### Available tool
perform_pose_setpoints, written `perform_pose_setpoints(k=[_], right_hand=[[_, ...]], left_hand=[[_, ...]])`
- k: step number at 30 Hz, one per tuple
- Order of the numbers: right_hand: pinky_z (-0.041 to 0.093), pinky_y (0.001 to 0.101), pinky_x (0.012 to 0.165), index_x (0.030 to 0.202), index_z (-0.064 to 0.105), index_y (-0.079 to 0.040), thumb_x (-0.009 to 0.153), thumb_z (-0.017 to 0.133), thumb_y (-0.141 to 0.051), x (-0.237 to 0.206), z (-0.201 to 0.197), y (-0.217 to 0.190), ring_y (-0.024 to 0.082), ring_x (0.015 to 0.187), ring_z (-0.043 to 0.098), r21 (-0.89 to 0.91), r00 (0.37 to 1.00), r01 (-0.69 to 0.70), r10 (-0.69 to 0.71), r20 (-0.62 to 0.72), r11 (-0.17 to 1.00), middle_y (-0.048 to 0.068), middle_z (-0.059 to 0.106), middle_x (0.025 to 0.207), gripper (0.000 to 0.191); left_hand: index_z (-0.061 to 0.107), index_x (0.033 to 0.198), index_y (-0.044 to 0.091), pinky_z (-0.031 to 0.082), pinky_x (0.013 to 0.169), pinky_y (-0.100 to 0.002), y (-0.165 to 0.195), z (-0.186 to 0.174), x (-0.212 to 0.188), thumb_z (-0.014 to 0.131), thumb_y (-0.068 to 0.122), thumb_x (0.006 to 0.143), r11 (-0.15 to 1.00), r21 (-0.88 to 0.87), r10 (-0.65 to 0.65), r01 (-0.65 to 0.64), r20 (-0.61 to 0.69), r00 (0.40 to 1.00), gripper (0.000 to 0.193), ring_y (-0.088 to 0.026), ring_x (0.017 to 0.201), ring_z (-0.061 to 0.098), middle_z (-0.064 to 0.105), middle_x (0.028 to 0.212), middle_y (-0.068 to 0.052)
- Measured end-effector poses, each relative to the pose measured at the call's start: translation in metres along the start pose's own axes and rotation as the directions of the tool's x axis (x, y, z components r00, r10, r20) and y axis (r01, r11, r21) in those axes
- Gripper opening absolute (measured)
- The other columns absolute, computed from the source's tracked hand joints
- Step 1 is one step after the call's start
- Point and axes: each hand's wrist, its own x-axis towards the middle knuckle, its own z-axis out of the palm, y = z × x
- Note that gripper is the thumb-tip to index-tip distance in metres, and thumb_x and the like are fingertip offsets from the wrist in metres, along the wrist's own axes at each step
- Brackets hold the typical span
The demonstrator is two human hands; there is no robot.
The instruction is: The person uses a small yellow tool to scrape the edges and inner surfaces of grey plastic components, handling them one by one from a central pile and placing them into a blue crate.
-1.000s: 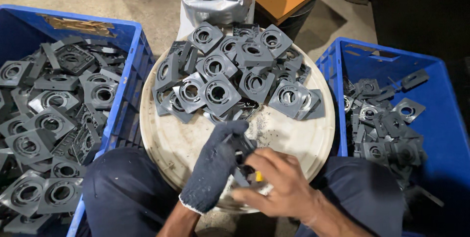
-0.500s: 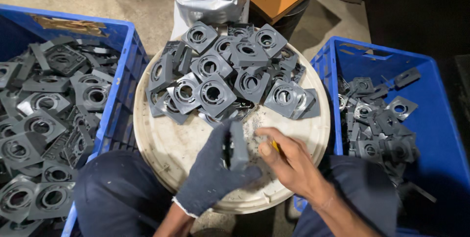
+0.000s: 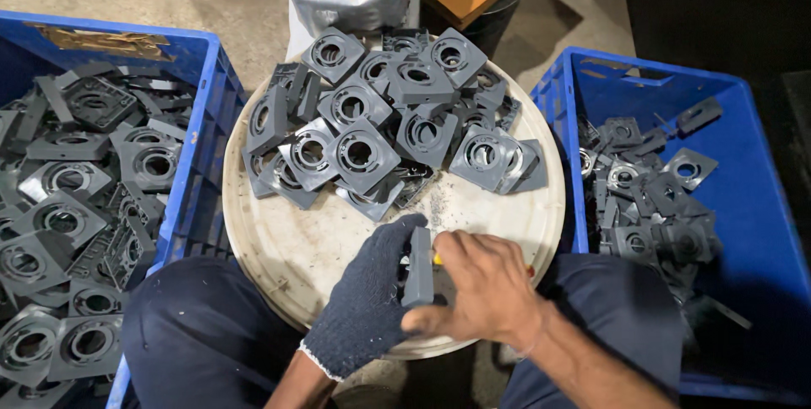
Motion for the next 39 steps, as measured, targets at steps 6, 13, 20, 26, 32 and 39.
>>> perform_pose_setpoints(k=[6,13,20,26,32,39], right_hand=[[0.05,0.0391,0.055,0.086,0.055,-0.009,0.107,0.049,-0.068,-0.005,0.02,-0.01,0.023,0.054,0.06,-0.044,0.998,-0.053,0.054,0.016,0.998,0.005,0.056,0.064,0.063],[0.048,0.0377,0.049,0.081,0.052,-0.004,0.092,0.049,-0.068,0.006,0.006,-0.008,0.024,0.048,0.057,0.014,0.994,-0.012,0.013,-0.104,1.0,0.008,0.052,0.058,0.066],[0.045,0.0367,0.051,0.076,0.052,-0.01,0.095,0.07,-0.053,-0.004,0.012,-0.019,0.02,0.05,0.054,0.037,0.995,0.006,-0.002,-0.103,0.999,0.004,0.053,0.059,0.05],[0.037,0.0287,0.042,0.083,0.061,-0.004,0.091,0.073,-0.031,0.007,-0.003,-0.008,0.007,0.049,0.047,0.602,0.935,-0.34,0.328,0.135,0.722,-0.003,0.054,0.061,0.03],[0.039,0.0288,0.055,0.099,0.069,-0.003,0.101,0.069,-0.023,0.012,-0.025,0.026,0.008,0.062,0.048,0.725,0.895,-0.443,0.208,0.395,0.527,-0.002,0.055,0.071,0.021],[0.055,0.0458,0.071,0.123,0.06,-0.005,0.107,0.053,-0.029,0.007,-0.013,0.022,0.042,0.084,0.07,0.169,0.958,-0.28,0.285,-0.006,0.945,0.02,0.07,0.1,0.03]], left_hand=[[0.044,0.145,0.006,0.061,0.09,-0.039,-0.003,-0.004,0.005,0.083,0.033,0.065,0.982,-0.071,-0.177,0.175,-0.018,0.984,0.092,-0.029,0.117,0.068,0.062,0.134,-0.015],[0.047,0.144,0.001,0.054,0.099,-0.041,0.001,-0.006,0.002,0.088,0.032,0.062,0.998,0.038,0.056,-0.055,-0.029,0.998,0.097,-0.033,0.12,0.066,0.063,0.132,-0.02],[0.043,0.15,0.005,0.055,0.102,-0.038,0.001,-0.007,0.001,0.086,0.03,0.07,0.995,-0.041,-0.097,0.096,-0.028,0.995,0.094,-0.031,0.12,0.066,0.061,0.134,-0.019],[0.033,0.153,-0.002,0.052,0.098,-0.044,0.017,-0.008,0.008,0.094,0.02,0.065,0.992,-0.071,0.094,-0.104,-0.136,0.986,0.11,-0.032,0.117,0.061,0.056,0.133,-0.023],[0.055,0.148,0.001,0.06,0.071,-0.029,0.024,-0.027,0.008,0.069,0.038,0.086,0.649,-0.538,-0.411,0.538,0.348,0.843,0.073,-0.016,0.089,0.072,0.076,0.108,-0.013],[0.052,0.149,0.007,0.063,0.063,-0.036,0.021,-0.021,0.019,0.06,0.035,0.088,0.654,-0.53,-0.597,0.54,0.076,0.798,0.067,-0.025,0.08,0.076,0.078,0.108,-0.015]])
